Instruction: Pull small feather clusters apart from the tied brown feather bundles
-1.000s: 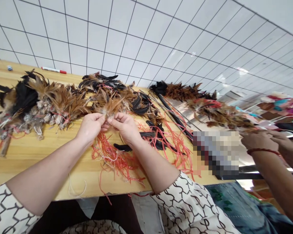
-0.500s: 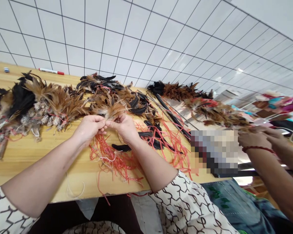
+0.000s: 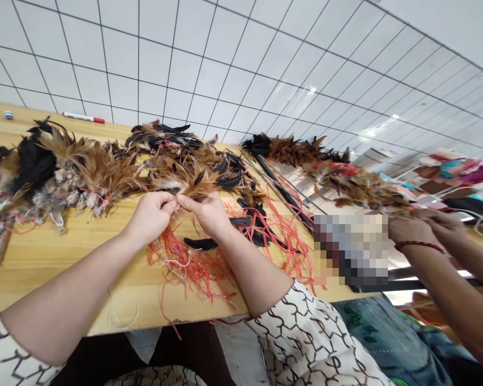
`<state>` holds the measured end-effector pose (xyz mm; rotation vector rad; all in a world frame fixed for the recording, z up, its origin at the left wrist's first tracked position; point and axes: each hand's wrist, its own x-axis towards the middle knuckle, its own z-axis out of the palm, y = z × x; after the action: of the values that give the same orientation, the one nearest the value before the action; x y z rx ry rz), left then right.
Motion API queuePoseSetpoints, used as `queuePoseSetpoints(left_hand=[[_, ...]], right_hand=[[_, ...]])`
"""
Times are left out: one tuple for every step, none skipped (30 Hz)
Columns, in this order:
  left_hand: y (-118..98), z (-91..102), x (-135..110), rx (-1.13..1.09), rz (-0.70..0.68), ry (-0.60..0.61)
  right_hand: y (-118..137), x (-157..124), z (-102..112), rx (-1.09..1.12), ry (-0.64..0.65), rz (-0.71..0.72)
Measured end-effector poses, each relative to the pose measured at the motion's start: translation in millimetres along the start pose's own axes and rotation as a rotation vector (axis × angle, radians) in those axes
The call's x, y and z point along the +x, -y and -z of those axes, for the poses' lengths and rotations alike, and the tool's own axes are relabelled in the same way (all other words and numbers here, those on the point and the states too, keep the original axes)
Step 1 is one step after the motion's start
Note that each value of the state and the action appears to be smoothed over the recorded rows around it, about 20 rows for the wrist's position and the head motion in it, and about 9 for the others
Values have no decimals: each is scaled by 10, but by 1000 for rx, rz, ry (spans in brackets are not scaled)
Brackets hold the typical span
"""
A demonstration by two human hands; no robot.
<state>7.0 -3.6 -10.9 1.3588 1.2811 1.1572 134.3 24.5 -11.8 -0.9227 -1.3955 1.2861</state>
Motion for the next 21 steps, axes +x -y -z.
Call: queuePoseSetpoints(left_hand=[[13, -2, -4, 61, -60, -10], [21, -4, -9, 122, -111, -16], [25, -5, -15, 183, -154, -21], [24, -5, -21, 238, -190, -25], [18, -3, -27, 287, -221, -30], [9, 0, -32, 329, -247, -38], [-1, 5, -36, 361, -269, -47], [-10, 10, -39, 380, -286, -49], [-16, 15, -41, 389, -295, -49], [-19, 19, -41, 395, -297, -50], [-17, 23, -40, 400, -295, -52], [-11, 25, -37, 401, -289, -55], [-1, 27, -32, 397, -277, -57], [12, 29, -25, 383, -255, -60], [26, 32, -16, 359, -223, -61], [37, 35, -5, 318, -182, -62], [44, 41, 7, 260, -132, -64], [44, 48, 20, 187, -75, -71], [37, 57, 32, 103, -14, -83], [22, 68, 43, 15, 44, -99], [2, 80, 53, -71, 96, -119]], right_hand=[[-5, 6, 0, -6, -25, 6], [-8, 10, -1, -8, -47, 6], [-8, 11, -3, -5, -70, 4], [-5, 9, -8, 0, -86, -1], [-1, 4, -16, 4, -93, -8], [3, -3, -27, 9, -99, -9], [7, -12, -41, 15, -102, -9], [11, -20, -55, 22, -102, -11], [14, -27, -68, 32, -101, -16], [17, -31, -77, 43, -101, -25], [22, -30, -78, 53, -101, -37], [28, -23, -68, 60, -99, -50], [37, -9, -46, 71, -103, -58], [49, 13, -10, 85, -114, -59], [64, 41, 39, 99, -126, -56], [79, 74, 100, 128, -151, -43], [95, 111, 169, 149, -176, -32], [109, 148, 242, 159, -201, -17], [121, 183, 314, 159, -236, 3], [131, 212, 381, 149, -278, 17], [138, 234, 439, 111, -310, 18]])
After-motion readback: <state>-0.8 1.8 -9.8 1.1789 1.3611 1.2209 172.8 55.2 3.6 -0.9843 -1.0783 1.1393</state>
